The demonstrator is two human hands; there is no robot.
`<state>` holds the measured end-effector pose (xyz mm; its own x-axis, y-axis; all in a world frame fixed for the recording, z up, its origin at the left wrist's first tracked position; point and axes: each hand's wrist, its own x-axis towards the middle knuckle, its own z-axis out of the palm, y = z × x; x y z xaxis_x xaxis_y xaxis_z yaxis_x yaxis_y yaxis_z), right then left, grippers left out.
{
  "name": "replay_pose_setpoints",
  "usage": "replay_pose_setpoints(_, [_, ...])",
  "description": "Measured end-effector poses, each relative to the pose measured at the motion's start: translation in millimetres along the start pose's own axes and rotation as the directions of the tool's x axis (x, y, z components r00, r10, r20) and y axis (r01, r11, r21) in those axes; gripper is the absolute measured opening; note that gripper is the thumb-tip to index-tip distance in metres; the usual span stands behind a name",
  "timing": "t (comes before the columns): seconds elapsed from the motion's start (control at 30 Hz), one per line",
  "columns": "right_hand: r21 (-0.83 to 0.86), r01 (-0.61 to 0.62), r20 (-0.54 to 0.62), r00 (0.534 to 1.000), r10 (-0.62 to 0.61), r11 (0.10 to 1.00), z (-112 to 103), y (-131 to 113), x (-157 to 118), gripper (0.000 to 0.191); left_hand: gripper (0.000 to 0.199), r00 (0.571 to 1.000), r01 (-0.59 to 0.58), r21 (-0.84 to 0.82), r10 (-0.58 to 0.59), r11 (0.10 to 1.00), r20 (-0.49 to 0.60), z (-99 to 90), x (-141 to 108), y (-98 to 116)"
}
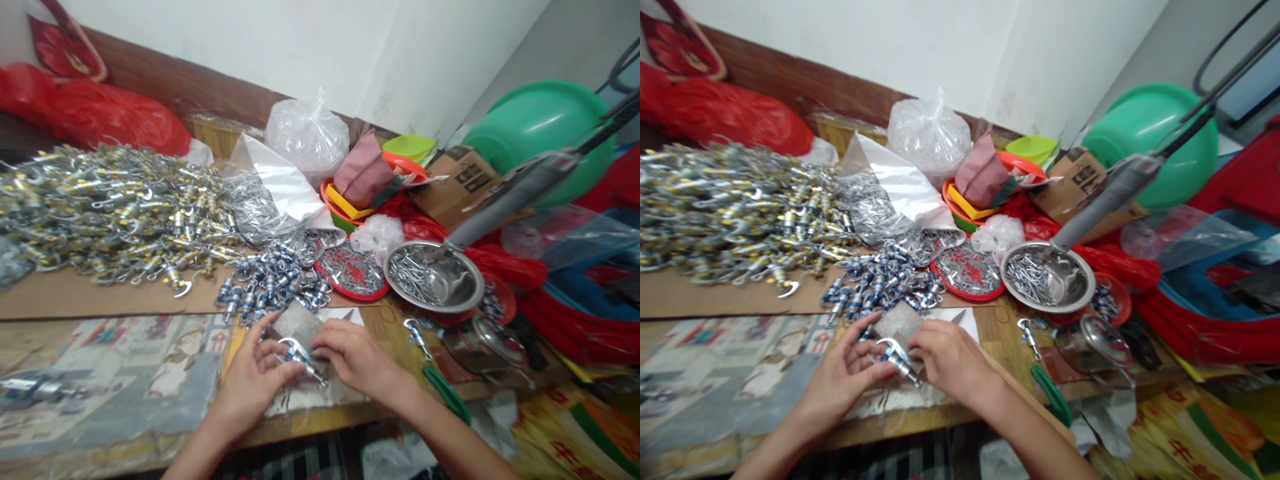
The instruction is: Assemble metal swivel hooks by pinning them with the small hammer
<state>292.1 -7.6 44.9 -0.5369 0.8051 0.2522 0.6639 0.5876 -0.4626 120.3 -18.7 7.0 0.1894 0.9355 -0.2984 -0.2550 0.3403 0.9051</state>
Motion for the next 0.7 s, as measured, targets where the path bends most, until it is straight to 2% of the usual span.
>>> replay_pose_setpoints(0.13, [0.136,-0.038,0.034,0.999,0.034,0.99,10,4,10,0.015,0.08,1.0,-0.016,0.014,0.016,1.0,0.01,-2.2,0,-2])
replay_pose_setpoints(0.27, [0.217,-0.158,-0.032,0.985,0.169,0.963,29,3,18,0.013,0.079,1.0,-0.019,0.036,0.018,0.999,0.021,-2.9,0,0])
replay_pose_setpoints(0.33, [0.249,-0.177,-0.075,0.977,0.201,0.952,34,1,20,0.011,0.079,1.0,-0.017,0.039,0.016,0.999,0.015,-2.0,0,1])
replay_pose_setpoints(0.43, [0.332,-0.145,-0.168,0.963,0.21,0.932,28,2,15,0.011,0.08,1.0,-0.001,0.026,0.001,1.0,0.009,-0.5,0,2])
replay_pose_setpoints(0.5, [0.349,-0.154,-0.287,0.922,0.261,0.924,16,9,3,0.013,0.079,1.0,0.009,0.017,-0.009,1.0,0.007,-0.2,0,2])
replay_pose_setpoints(0.57, [0.247,-0.271,-0.357,0.867,0.347,0.93,4,21,-16,0.016,0.079,1.0,0.011,0.019,-0.011,1.0,0.005,-0.4,-1,1])
replay_pose_setpoints(0.6, [0.148,-0.354,-0.348,0.855,0.383,0.924,-1,29,-28,0.021,0.079,1.0,0.008,0.022,-0.008,1.0,0.004,-0.5,-1,1])
replay_pose_setpoints(0.63, [0.033,-0.423,-0.303,0.859,0.413,0.905,-4,37,-40,0.028,0.079,1.0,0.004,0.025,-0.004,1.0,0.004,-0.6,-1,1])
replay_pose_setpoints(0.7, [-0.156,-0.484,-0.15,0.873,0.464,0.861,-5,50,-62,0.035,0.08,1.0,-0.004,0.028,0.004,1.0,0.001,-0.6,0,0])
